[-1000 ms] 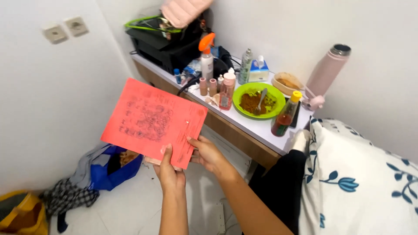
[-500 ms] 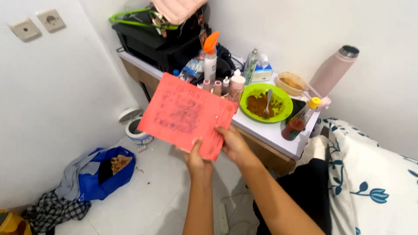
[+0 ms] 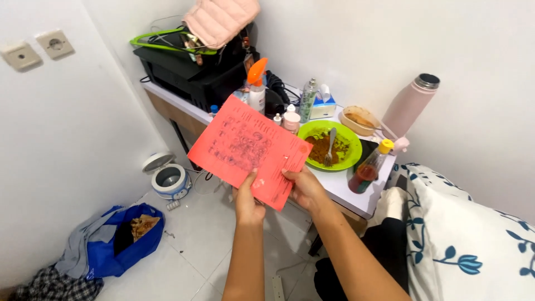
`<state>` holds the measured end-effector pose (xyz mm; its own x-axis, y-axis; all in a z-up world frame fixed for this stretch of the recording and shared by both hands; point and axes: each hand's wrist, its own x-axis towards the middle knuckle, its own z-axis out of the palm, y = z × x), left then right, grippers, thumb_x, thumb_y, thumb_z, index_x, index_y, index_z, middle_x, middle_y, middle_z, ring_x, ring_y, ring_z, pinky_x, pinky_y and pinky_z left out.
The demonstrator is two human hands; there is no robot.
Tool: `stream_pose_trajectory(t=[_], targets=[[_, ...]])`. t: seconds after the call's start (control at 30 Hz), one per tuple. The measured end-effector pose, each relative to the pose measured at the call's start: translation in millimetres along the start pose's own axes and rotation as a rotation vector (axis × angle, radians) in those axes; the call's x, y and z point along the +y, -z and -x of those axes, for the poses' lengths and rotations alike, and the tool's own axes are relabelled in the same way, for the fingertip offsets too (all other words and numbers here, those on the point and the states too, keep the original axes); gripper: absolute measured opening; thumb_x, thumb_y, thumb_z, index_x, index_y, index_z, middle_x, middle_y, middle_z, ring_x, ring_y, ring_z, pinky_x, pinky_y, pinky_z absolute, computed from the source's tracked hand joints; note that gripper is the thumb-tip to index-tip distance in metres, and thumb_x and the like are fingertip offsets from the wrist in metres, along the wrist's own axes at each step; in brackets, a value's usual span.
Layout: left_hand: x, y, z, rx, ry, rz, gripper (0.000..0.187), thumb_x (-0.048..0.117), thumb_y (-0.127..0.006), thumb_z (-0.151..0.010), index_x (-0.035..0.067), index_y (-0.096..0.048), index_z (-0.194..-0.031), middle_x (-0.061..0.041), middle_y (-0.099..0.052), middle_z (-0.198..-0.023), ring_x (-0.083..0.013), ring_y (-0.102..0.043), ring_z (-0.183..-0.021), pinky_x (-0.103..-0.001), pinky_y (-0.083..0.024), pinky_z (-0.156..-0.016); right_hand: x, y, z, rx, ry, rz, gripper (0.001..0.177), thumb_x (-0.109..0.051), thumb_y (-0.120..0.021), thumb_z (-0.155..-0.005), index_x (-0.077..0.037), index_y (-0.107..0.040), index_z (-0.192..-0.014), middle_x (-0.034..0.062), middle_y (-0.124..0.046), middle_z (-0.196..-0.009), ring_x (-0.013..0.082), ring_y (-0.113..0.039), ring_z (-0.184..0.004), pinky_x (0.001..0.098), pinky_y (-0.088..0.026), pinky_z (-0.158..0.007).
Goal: The person is tidying a bedroom by organizing various items including a folder, spray bottle, wallet, and handbag.
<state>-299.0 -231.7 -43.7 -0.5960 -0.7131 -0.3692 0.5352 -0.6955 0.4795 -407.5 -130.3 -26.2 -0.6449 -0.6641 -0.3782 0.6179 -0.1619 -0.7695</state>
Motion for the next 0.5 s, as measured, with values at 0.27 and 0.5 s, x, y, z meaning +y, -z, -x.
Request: stream_pose_trajectory(t=[0.27,0.5], targets=[[-39.8,29.2,-46.2,0.054,-0.029,0.037,0.054,0.001,-0.072,-0.082,0.011,-0.058,-0.134,-0.007,-0.068,-0.122,-0.0215,-0.072,-0.103,-0.037,-0.063,-0.078,23.7,37.9,-27.0,-0.018,-0.01,-0.038,0.041,-0.023,-0.055,-0.103,-0.003,-0.054,-0.14,0.0157,-0.063,-0.136,0.0282,-0.066,-0.116,0.0452,-0.057,-0.098],[-35.6,58.7,-95.8,0.1,-0.015,0.069,0.052,-0.004,-0.067,-0.078,0.011,-0.059,-0.128,-0.011,-0.069,-0.118,-0.0269,-0.075,-0.095,-0.045,-0.063,-0.072,81.1,80.0,-67.8,0.284,-0.112,-0.249,0.056,-0.047,-0.037,-0.105,-0.007,-0.045,-0.144,0.0192,-0.057,-0.144,0.037,-0.058,-0.128,0.0508,-0.049,-0.108]])
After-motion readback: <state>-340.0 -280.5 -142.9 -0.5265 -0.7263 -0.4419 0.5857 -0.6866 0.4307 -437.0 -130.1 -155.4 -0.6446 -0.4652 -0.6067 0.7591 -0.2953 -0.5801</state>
